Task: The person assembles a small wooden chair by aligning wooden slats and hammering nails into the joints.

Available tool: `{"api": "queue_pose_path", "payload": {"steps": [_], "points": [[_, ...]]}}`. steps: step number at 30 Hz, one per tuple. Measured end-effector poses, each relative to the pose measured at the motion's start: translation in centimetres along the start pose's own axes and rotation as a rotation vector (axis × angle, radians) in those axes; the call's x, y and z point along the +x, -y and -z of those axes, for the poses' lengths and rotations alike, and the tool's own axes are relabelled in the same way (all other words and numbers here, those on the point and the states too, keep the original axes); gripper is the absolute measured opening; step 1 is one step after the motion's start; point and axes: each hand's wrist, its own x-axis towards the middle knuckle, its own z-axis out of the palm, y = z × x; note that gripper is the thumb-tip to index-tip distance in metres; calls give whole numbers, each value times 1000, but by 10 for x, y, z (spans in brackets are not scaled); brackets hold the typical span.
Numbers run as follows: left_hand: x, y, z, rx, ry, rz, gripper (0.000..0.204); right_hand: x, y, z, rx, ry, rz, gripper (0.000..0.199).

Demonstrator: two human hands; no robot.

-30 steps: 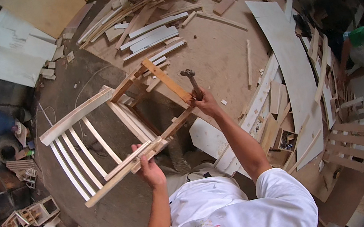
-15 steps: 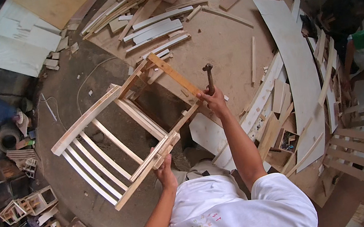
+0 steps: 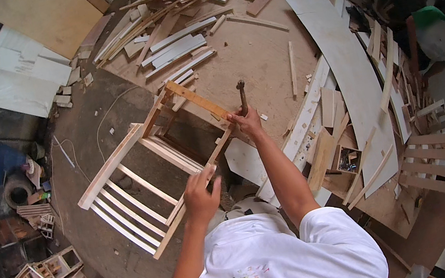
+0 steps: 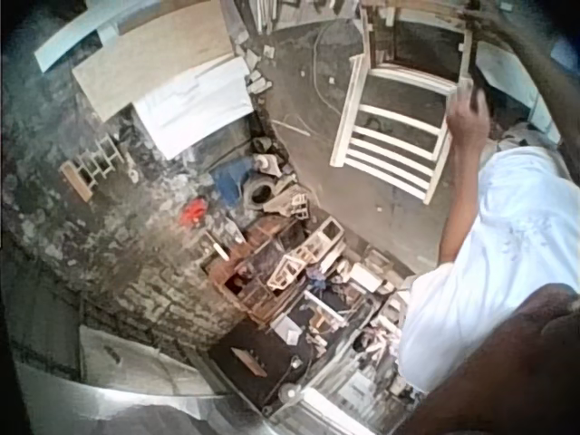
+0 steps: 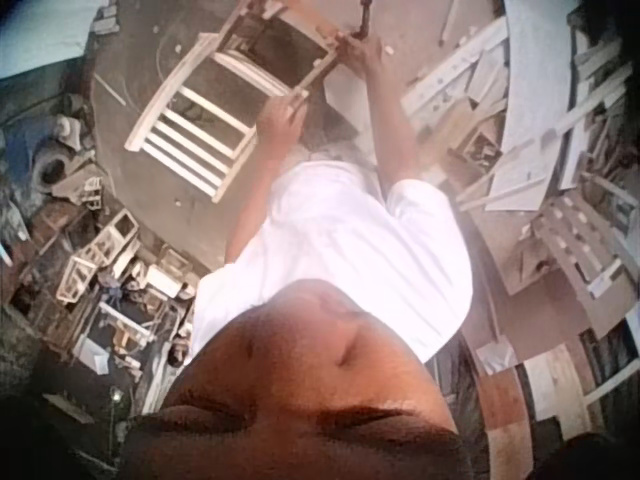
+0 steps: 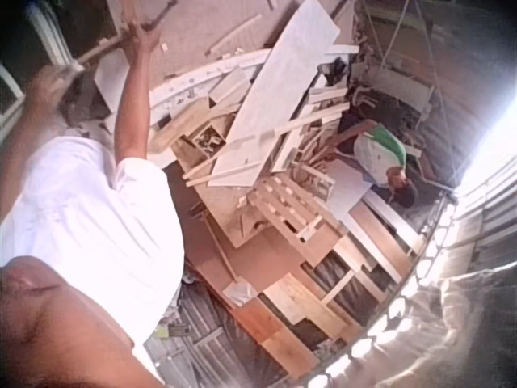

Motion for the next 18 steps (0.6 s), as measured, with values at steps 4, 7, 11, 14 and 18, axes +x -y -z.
{"api": "queue_pose_path", "payload": {"steps": [4, 7, 11, 14, 18], "points": [[90, 44, -76, 117, 174, 108, 48, 3, -15, 1, -61, -101, -26, 59], [140, 53, -85, 108, 334, 249, 47, 1, -11, 1, -337, -226, -38, 69], [144, 104, -103, 71, 465, 192, 42, -8, 3, -5, -464, -288, -19, 73], [146, 110, -108, -76, 468, 262, 51, -21, 10, -8, -497, -361, 12, 62], [146, 119, -116, -143, 367, 300, 52, -89, 43, -16, -512, -481, 123, 31]]}}
